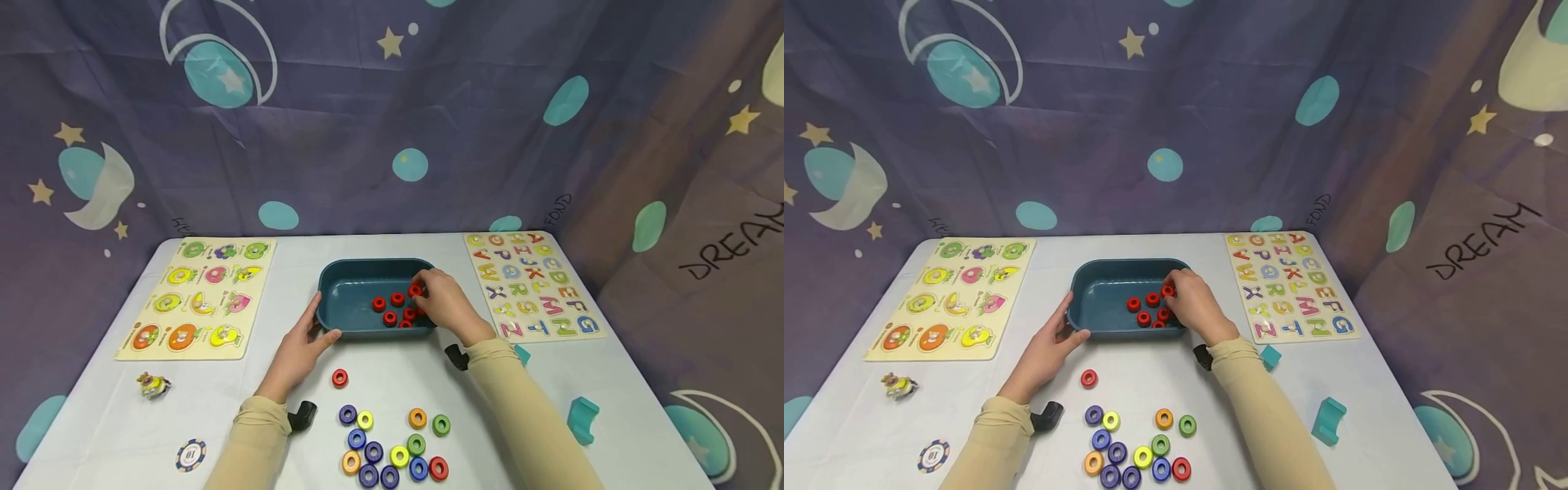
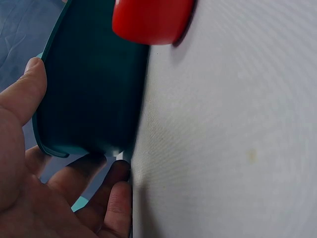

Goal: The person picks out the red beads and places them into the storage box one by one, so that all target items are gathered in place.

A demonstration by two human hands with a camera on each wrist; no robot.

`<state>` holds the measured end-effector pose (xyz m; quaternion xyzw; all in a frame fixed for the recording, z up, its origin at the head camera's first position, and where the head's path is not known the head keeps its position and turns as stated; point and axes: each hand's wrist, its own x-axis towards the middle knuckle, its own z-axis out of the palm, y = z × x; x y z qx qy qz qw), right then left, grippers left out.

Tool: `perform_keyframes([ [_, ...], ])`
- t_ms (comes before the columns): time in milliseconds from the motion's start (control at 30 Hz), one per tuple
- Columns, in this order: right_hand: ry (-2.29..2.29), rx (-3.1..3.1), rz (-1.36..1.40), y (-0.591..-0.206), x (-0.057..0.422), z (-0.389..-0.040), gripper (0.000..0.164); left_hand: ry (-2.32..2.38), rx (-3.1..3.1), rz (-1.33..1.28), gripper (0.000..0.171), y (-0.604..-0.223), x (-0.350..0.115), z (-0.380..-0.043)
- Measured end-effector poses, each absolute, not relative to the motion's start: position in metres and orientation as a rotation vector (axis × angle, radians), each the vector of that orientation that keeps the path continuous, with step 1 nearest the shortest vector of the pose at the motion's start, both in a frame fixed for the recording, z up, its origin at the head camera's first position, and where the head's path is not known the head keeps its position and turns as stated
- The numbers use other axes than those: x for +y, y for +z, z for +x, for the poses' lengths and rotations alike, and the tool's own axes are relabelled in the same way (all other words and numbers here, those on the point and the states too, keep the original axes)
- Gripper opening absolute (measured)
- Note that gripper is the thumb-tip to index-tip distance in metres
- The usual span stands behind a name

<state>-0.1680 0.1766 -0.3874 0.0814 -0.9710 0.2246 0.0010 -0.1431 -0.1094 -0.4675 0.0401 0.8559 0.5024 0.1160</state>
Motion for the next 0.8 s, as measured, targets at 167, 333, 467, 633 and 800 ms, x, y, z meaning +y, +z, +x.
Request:
perform_keyframes([
  [167, 0.679, -3.070, 0.216, -0.397, 0.175, -0.175, 0.028, 1.470, 2.506, 0.109, 0.081, -0.466, -0.109, -0.142],
  [333, 0.697, -3.072, 0.183, -0.400, 0.175, -0.176, 0.030, 1.460, 2.512, 0.108, 0.082, -0.463, -0.109, -0.142],
  [467, 0.723, -3.022, 0.220, -0.397, 0.172, -0.172, 0.028, 1.462, 2.518, 0.123, 0.081, -0.462, -0.109, -0.144],
  [633, 0.818, -2.937, 0.348, -0.394, 0.160, -0.161, 0.025, 1.464, 2.517, 0.121, 0.081, -0.462, -0.110, -0.144],
  [800, 0.892, -2.853, 0.422, -0.395, 0.151, -0.148, 0.017, 1.463, 2.504, 0.112, 0.082, -0.463, -0.110, -0.143],
])
